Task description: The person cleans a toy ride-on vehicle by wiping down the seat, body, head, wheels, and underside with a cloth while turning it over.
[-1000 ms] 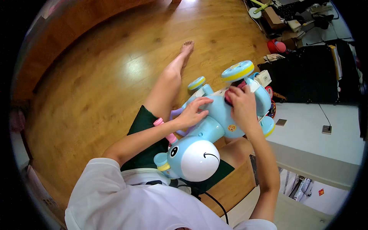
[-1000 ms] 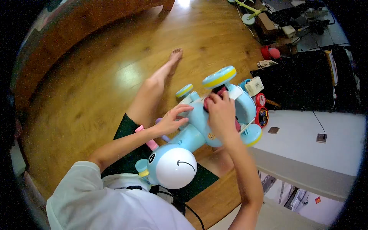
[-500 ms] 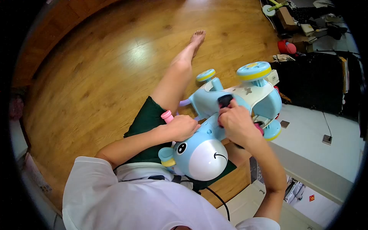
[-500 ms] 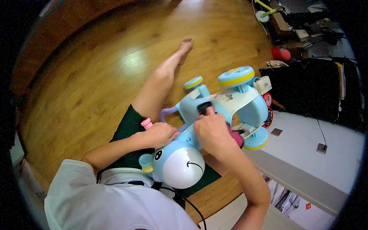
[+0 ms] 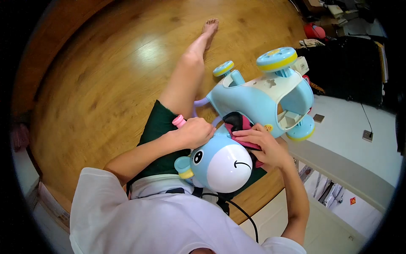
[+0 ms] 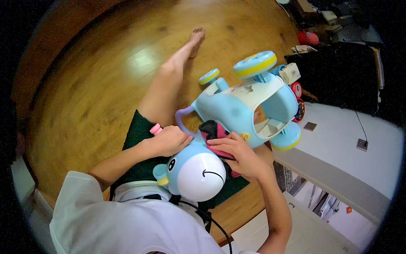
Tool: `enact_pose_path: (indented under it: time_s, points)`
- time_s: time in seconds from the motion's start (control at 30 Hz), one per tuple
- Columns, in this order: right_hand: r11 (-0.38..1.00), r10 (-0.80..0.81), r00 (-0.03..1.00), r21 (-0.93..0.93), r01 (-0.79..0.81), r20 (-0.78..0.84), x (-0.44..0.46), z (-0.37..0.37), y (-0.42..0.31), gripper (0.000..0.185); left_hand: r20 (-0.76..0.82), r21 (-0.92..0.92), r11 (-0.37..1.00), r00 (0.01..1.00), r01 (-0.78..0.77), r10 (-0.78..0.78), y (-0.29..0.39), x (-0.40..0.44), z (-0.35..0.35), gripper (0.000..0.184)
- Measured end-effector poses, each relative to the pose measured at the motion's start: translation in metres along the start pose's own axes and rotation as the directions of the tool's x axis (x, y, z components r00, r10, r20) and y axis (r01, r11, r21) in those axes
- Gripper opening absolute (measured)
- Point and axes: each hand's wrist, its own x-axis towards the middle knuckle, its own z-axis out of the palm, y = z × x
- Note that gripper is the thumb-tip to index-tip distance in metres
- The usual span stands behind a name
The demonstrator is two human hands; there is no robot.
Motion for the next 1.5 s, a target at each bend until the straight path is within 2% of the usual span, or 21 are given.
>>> enact_pose_path:
  time_s: [0.03, 0.13, 0.27, 0.3, 0.4, 0.43, 0.53, 0.57, 0.67, 0.77, 0.87, 0.93, 0.97, 1.17, 1.27, 1.3, 1.4, 1.43, 1.5]
  points:
    - [1.0, 0.018, 0.999, -0.003, -0.018, -0.033, -0.008, 0.003, -0.004, 0.053, 0.003, -0.008, 1.0, 1.0, 0.003, -0.003, 0.001, 0.0, -0.002, 0.039]
    - [0.997, -0.032, 0.964, 0.06, 0.05, -0.264, -0.026, 0.03, 0.011, 0.053, 0.015, -0.022, 1.0, 1.0, 0.003, -0.003, 0.004, 0.001, -0.006, 0.037]
    - [0.981, 0.052, 0.869, 0.186, 0.046, -0.492, -0.046, 0.068, 0.024, 0.045, 0.023, -0.015, 1.0, 0.999, -0.026, 0.026, 0.004, 0.001, -0.006, 0.033]
    - [0.972, 0.081, 0.847, 0.229, 0.048, -0.525, -0.052, 0.079, 0.029, 0.04, 0.025, -0.007, 0.999, 0.999, -0.041, 0.041, 0.005, 0.001, -0.005, 0.033]
    - [0.902, 0.329, 0.813, 0.415, -0.12, -0.48, -0.076, 0.129, 0.054, 0.04, 0.012, -0.018, 0.999, 0.999, -0.033, 0.033, 0.005, 0.0, -0.001, 0.031]
    - [0.89, 0.333, 0.809, 0.446, -0.099, -0.484, -0.076, 0.144, 0.061, 0.036, 0.015, -0.019, 0.999, 0.999, -0.039, 0.039, 0.005, 0.001, -0.002, 0.031]
    - [0.761, 0.457, 0.689, 0.649, 0.026, -0.563, -0.076, 0.147, 0.063, 0.034, 0.044, -0.018, 0.998, 0.998, -0.053, 0.054, 0.011, 0.002, -0.009, 0.032]
    - [0.787, 0.464, 0.647, 0.617, 0.012, -0.605, -0.078, 0.135, 0.056, 0.034, 0.047, -0.01, 0.999, 0.997, -0.053, 0.054, 0.011, 0.001, -0.009, 0.032]
    - [0.921, 0.301, 0.499, 0.383, 0.068, -0.813, -0.081, 0.105, 0.032, 0.037, 0.053, 0.017, 0.998, 0.997, -0.059, 0.058, 0.013, 0.005, -0.008, 0.033]
    - [0.989, 0.144, 0.441, 0.149, -0.024, -0.886, -0.074, 0.078, 0.005, 0.044, 0.062, 0.004, 1.0, 0.998, -0.02, 0.02, 0.017, 0.006, -0.01, 0.033]
    - [0.996, -0.003, 0.589, 0.051, 0.074, -0.808, -0.054, 0.077, 0.027, 0.052, 0.073, -0.029, 0.997, 0.995, 0.074, -0.072, 0.02, 0.008, -0.004, 0.034]
    - [0.994, -0.048, 0.609, 0.025, 0.11, -0.792, -0.047, 0.085, 0.03, 0.052, 0.084, -0.057, 0.981, 0.98, 0.185, -0.18, 0.028, 0.009, -0.002, 0.036]
    - [0.992, -0.068, 0.623, 0.016, 0.128, -0.779, -0.047, 0.087, 0.031, 0.053, 0.081, -0.063, 0.98, 0.98, 0.186, -0.181, 0.032, 0.008, 0.0, 0.037]
    - [0.881, -0.004, 0.75, 0.353, 0.316, -0.661, -0.059, 0.076, 0.042, 0.043, 0.102, -0.026, 0.973, 0.969, 0.23, -0.226, 0.038, 0.007, -0.002, 0.038]
    - [0.79, 0.17, 0.714, 0.527, 0.314, -0.679, -0.076, 0.09, 0.052, 0.039, 0.082, -0.002, 0.976, 0.973, 0.217, -0.216, 0.029, 0.005, 0.004, 0.038]
    - [0.765, 0.244, 0.67, 0.564, 0.311, -0.701, -0.085, 0.093, 0.051, 0.039, 0.074, -0.003, 0.98, 0.977, 0.201, -0.2, 0.031, 0.004, 0.005, 0.038]
    - [0.77, 0.349, 0.393, 0.5, 0.398, -0.851, -0.104, 0.094, 0.046, 0.04, 0.089, -0.03, 0.987, 0.983, 0.161, -0.157, 0.017, 0.009, 0.011, 0.035]
    - [0.861, 0.282, 0.287, 0.373, 0.345, -0.916, -0.11, 0.088, 0.039, 0.045, 0.103, -0.045, 0.988, 0.985, 0.146, -0.141, 0.015, 0.009, 0.01, 0.035]
    - [0.96, 0.166, 0.213, 0.207, 0.189, -0.963, -0.113, 0.073, 0.022, 0.05, 0.134, -0.074, 0.992, 0.987, 0.099, -0.089, 0.011, 0.01, 0.007, 0.033]
